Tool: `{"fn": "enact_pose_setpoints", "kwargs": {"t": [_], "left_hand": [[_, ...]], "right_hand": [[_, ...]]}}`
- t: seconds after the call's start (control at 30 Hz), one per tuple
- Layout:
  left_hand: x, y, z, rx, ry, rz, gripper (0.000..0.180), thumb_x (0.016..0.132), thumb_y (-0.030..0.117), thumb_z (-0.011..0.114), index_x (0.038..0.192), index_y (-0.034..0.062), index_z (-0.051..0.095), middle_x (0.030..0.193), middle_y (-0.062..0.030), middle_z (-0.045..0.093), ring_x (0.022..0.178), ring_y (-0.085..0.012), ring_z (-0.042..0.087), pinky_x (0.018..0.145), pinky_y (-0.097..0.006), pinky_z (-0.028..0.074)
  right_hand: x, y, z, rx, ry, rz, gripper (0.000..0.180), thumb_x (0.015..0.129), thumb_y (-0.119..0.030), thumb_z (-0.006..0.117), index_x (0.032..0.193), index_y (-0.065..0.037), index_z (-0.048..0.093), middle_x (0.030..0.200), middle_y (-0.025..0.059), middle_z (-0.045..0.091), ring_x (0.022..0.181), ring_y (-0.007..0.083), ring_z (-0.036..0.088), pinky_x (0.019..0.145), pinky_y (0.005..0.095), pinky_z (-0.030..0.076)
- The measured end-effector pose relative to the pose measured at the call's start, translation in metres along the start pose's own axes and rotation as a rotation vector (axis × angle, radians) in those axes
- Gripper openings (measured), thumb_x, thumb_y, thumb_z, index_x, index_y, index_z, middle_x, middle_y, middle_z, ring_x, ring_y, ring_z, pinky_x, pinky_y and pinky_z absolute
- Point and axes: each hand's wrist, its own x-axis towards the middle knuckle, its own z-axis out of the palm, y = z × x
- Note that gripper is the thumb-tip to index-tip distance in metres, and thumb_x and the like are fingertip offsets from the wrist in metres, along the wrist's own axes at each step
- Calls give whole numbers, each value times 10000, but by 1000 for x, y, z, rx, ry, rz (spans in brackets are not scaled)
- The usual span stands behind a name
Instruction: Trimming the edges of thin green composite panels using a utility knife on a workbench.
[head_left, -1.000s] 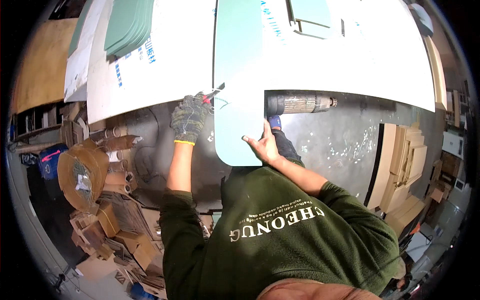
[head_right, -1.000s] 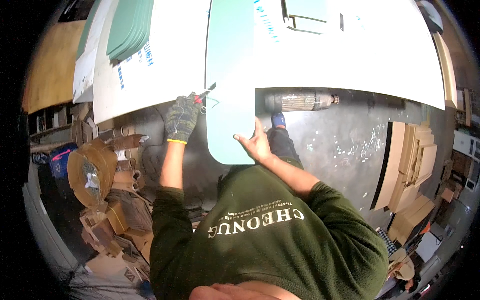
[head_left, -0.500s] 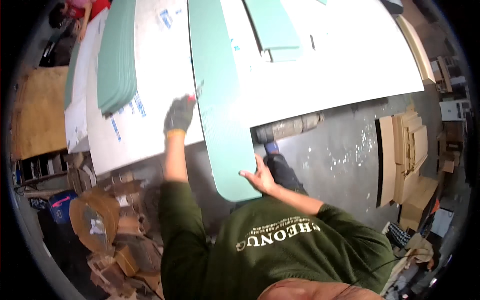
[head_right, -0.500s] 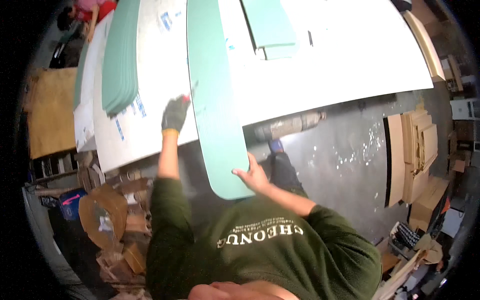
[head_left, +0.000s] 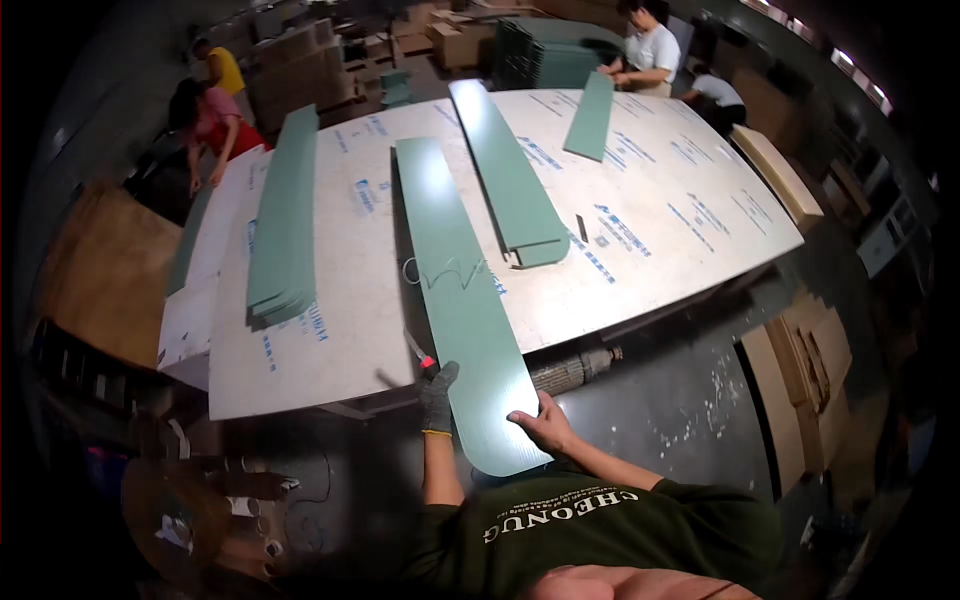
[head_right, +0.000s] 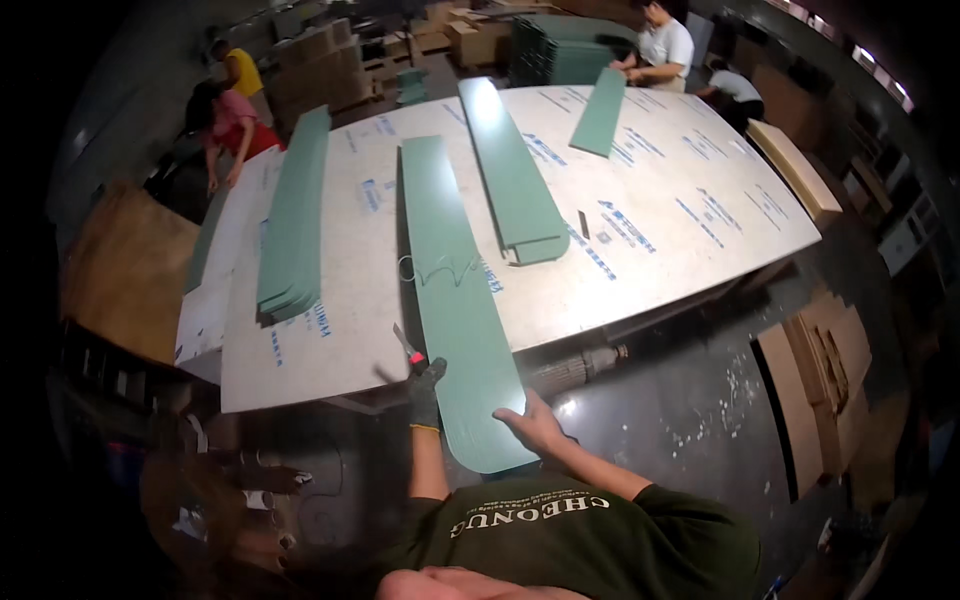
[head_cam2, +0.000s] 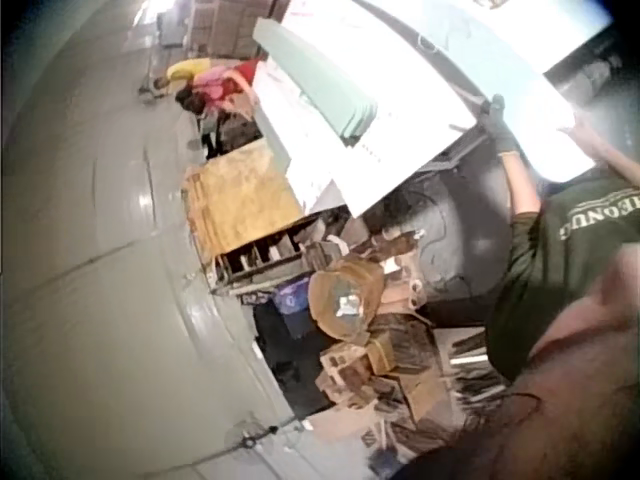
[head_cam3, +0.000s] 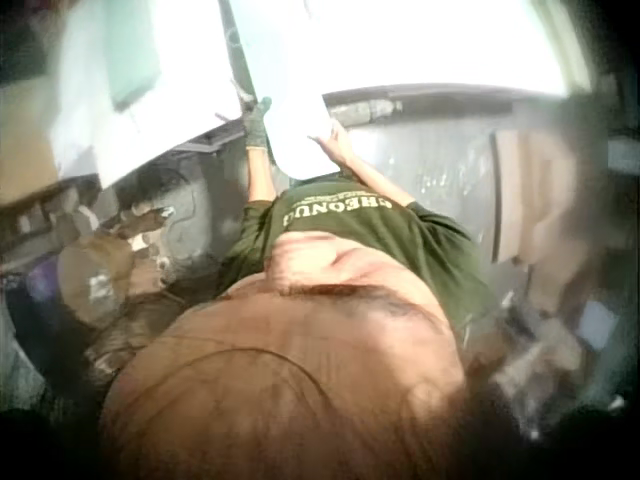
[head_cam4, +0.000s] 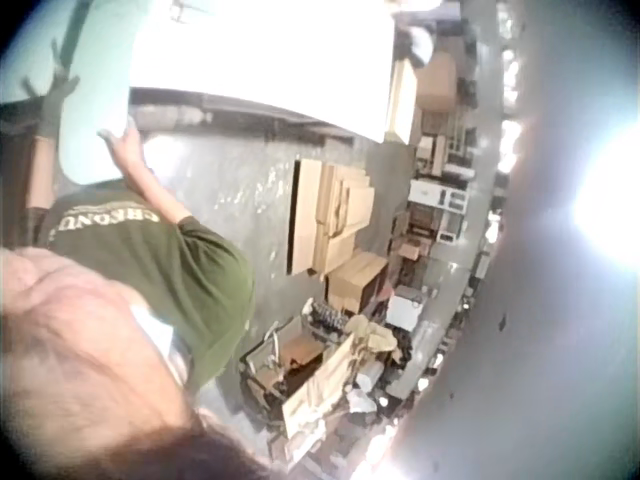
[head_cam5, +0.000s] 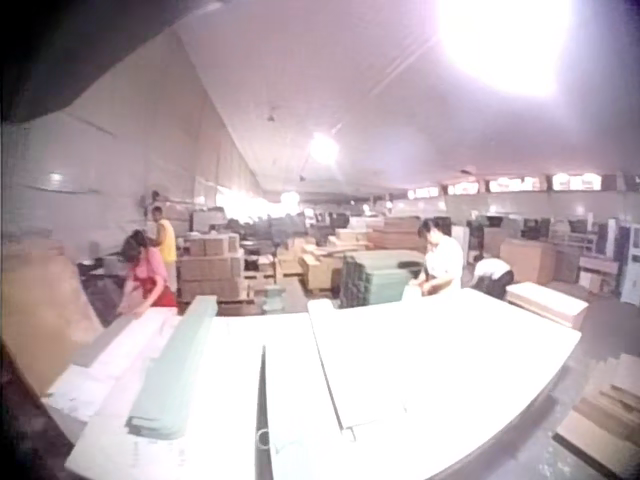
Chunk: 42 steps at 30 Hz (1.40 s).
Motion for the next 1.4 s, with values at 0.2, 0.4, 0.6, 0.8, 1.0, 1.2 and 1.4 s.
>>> {"fn": "enact_pose_setpoints", "kwargs": {"t": [0.2,0.4,0.6,0.8,1.0,1.2,1.4], "left_hand": [[-51,68,23,302,332,191,296,711,259,732,719,-9,607,645,4,560,594,-127,483,590,-327,424],[-104,90,33,55,550,465,181,752,130,715,881,41,624,797,10,591,673,-107,543,653,-269,463],[-131,64,43,-173,797,456,226,785,83,640,993,2,604,911,-64,620,769,-176,595,699,-318,498],[-137,27,60,-338,960,426,244,783,77,652,1008,8,590,910,-63,613,773,-192,600,702,-327,507],[-106,-21,73,-355,984,394,251,784,153,695,983,36,596,884,-40,609,730,-172,589,698,-296,500],[-84,-12,118,55,891,16,354,793,329,699,915,13,597,676,-37,580,532,-109,535,484,-275,420],[-110,-86,89,860,956,160,690,852,455,573,1306,-23,370,1205,-267,510,1068,-367,554,877,-444,439]], "right_hand": [[-2,-31,-2,142,-155,-120,524,768,-183,689,1182,50,466,1084,170,578,1006,214,544,886,340,435],[42,-76,-20,-48,-502,-311,535,742,-199,749,1147,33,487,1023,130,607,934,175,564,829,308,456],[98,-96,-24,-314,-824,-468,578,719,-347,753,1125,0,531,872,179,630,772,232,592,711,326,464],[138,-91,-21,-451,-1066,-431,553,742,-365,737,1101,12,549,899,166,630,844,221,594,754,327,466],[184,-78,-37,-653,-1104,-470,586,747,-424,716,1090,23,557,896,170,634,862,249,603,779,340,466],[258,-135,-76,-1147,-1104,-530,638,738,-502,692,1136,-24,552,902,176,640,907,311,622,799,378,477],[259,-79,-33,-1047,-808,-771,979,621,-596,715,1357,-65,348,1347,210,386,1226,369,395,988,482,343]]}}
